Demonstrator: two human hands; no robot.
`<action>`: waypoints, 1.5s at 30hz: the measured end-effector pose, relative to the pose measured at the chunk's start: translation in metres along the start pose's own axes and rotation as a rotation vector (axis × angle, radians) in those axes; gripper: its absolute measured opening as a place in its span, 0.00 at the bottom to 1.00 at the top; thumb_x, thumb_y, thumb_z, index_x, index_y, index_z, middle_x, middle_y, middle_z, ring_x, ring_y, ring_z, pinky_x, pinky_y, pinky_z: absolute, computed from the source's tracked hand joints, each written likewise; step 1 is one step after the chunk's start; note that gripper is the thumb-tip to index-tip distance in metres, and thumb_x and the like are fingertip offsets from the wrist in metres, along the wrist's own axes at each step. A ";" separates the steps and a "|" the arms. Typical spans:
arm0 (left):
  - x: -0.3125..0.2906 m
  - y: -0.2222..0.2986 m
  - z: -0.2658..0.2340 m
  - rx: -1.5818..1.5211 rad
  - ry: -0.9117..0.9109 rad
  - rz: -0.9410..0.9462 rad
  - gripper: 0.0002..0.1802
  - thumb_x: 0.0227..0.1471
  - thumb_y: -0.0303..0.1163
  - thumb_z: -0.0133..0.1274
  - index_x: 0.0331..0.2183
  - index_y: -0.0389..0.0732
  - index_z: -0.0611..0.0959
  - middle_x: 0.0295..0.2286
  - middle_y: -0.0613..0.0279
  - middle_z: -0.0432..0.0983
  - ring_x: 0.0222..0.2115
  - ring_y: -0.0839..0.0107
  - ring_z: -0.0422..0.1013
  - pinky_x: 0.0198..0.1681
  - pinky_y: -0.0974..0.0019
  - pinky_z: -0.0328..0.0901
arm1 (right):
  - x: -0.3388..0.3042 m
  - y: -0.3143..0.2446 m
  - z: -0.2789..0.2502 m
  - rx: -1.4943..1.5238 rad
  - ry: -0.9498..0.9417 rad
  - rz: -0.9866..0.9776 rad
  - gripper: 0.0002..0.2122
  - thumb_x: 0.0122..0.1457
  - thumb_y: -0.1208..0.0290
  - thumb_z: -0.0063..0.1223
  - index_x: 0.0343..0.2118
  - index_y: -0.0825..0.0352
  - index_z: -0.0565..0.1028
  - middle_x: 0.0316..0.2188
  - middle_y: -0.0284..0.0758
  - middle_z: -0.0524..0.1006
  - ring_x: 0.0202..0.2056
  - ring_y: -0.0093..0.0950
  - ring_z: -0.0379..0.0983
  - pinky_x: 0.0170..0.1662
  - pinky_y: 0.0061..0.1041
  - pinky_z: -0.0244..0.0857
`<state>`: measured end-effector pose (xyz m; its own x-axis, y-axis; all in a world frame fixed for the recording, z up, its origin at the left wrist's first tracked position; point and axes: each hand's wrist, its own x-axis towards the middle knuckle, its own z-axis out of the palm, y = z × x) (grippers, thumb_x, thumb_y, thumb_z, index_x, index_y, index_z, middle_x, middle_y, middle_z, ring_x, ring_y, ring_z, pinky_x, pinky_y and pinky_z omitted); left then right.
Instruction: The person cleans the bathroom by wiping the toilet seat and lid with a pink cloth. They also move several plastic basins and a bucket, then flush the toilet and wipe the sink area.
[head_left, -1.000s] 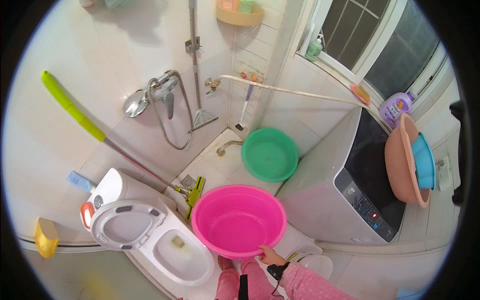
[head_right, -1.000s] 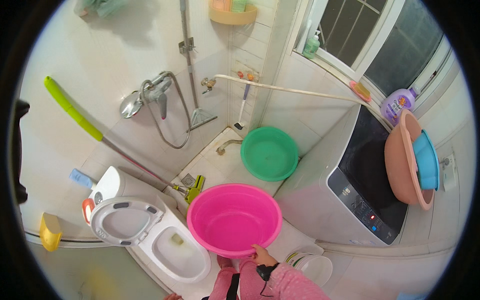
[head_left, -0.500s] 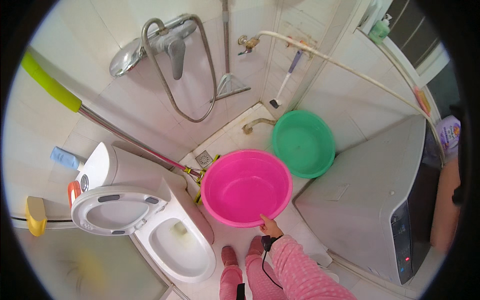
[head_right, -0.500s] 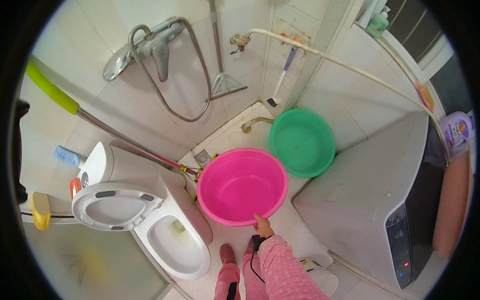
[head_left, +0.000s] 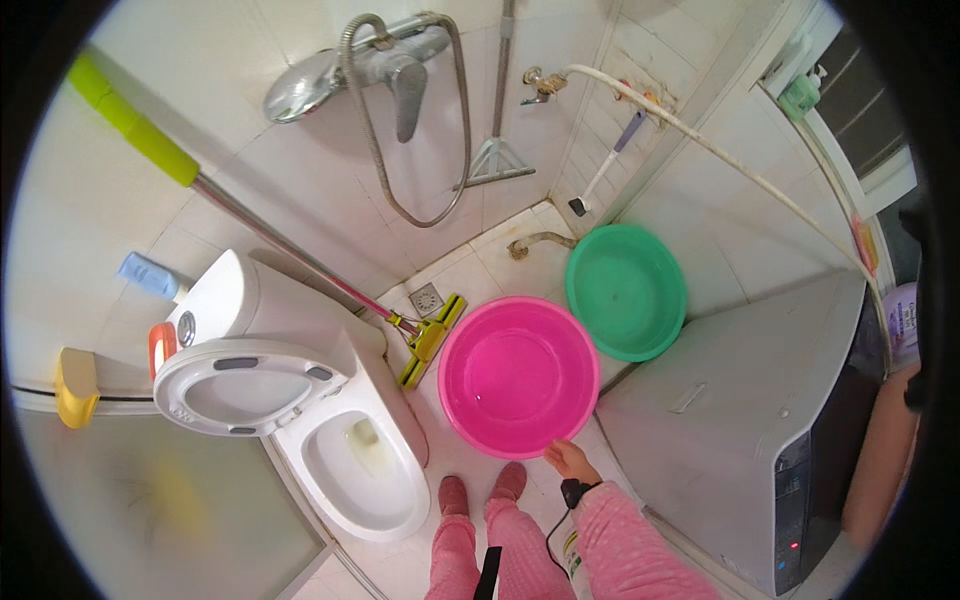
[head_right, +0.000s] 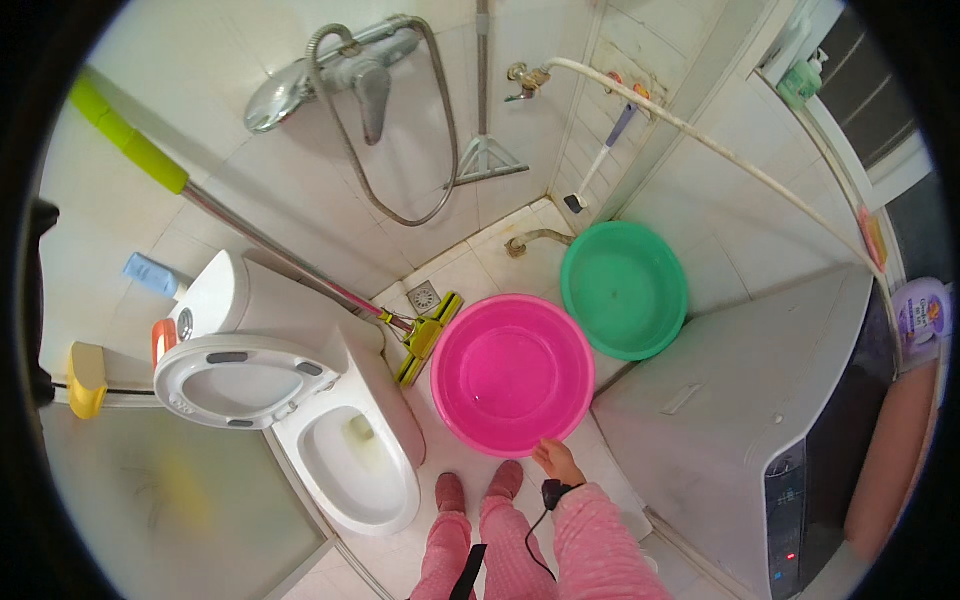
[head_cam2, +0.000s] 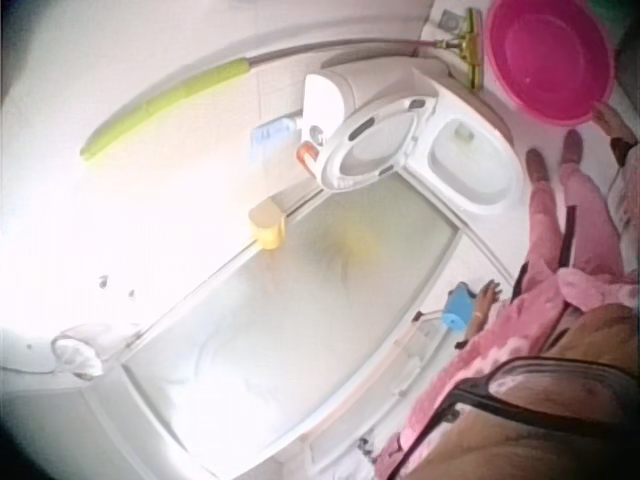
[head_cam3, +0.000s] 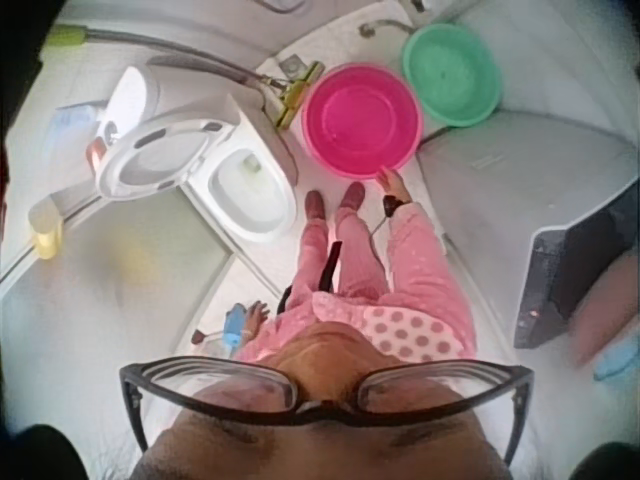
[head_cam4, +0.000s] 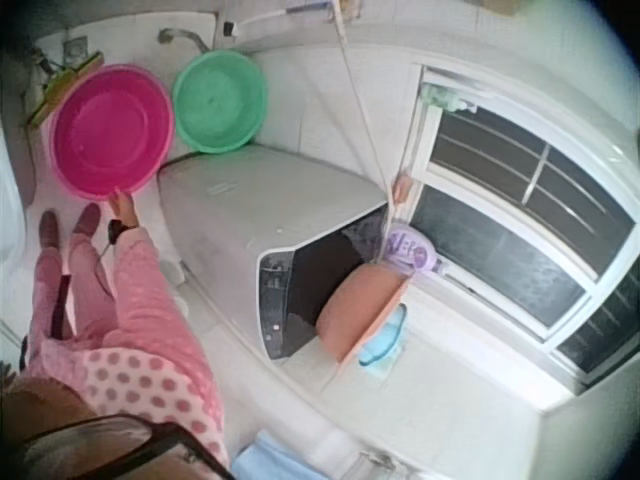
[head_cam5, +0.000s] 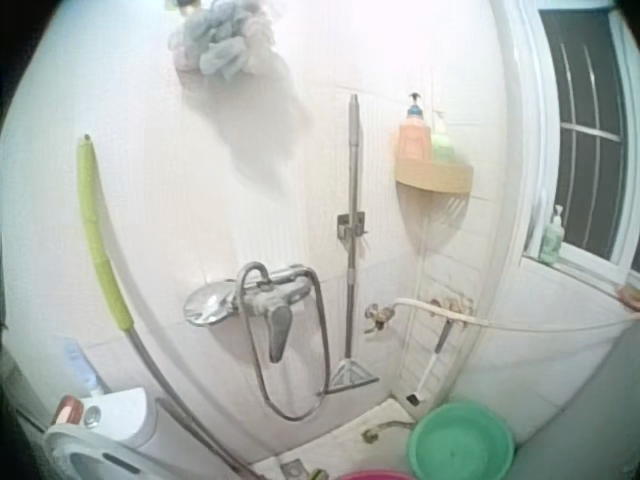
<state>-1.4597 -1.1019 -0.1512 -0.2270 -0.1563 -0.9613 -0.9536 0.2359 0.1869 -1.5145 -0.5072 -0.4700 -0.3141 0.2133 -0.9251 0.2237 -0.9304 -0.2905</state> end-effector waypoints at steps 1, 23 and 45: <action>0.000 0.005 0.002 0.015 -0.013 0.014 0.27 0.55 0.40 0.46 0.53 0.38 0.64 0.44 0.57 0.71 0.40 0.65 0.71 0.39 0.67 0.67 | -0.024 -0.007 0.002 -0.011 -0.048 0.017 0.07 0.57 0.72 0.49 0.37 0.65 0.68 0.37 0.39 0.71 0.40 0.34 0.69 0.48 0.37 0.65; 0.025 0.040 -0.075 -0.135 -0.027 0.140 0.25 0.53 0.38 0.48 0.50 0.35 0.67 0.40 0.58 0.74 0.37 0.67 0.73 0.36 0.69 0.67 | -0.375 -0.016 -0.031 -0.190 0.231 -0.018 0.08 0.56 0.67 0.51 0.35 0.65 0.71 0.33 0.34 0.74 0.38 0.31 0.71 0.42 0.34 0.67; 0.018 0.216 0.045 0.134 -0.146 0.456 0.27 0.51 0.40 0.50 0.50 0.36 0.68 0.38 0.60 0.74 0.33 0.70 0.73 0.33 0.70 0.66 | -0.499 -0.117 -0.157 0.533 0.248 -0.552 0.14 0.51 0.64 0.58 0.31 0.68 0.66 0.38 0.40 0.72 0.40 0.32 0.71 0.41 0.29 0.69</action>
<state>-1.6602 -1.0102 -0.1370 -0.5760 0.1255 -0.8077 -0.7275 0.3719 0.5766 -1.2392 -0.4581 -0.0132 -0.0224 0.6855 -0.7277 -0.3936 -0.6751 -0.6239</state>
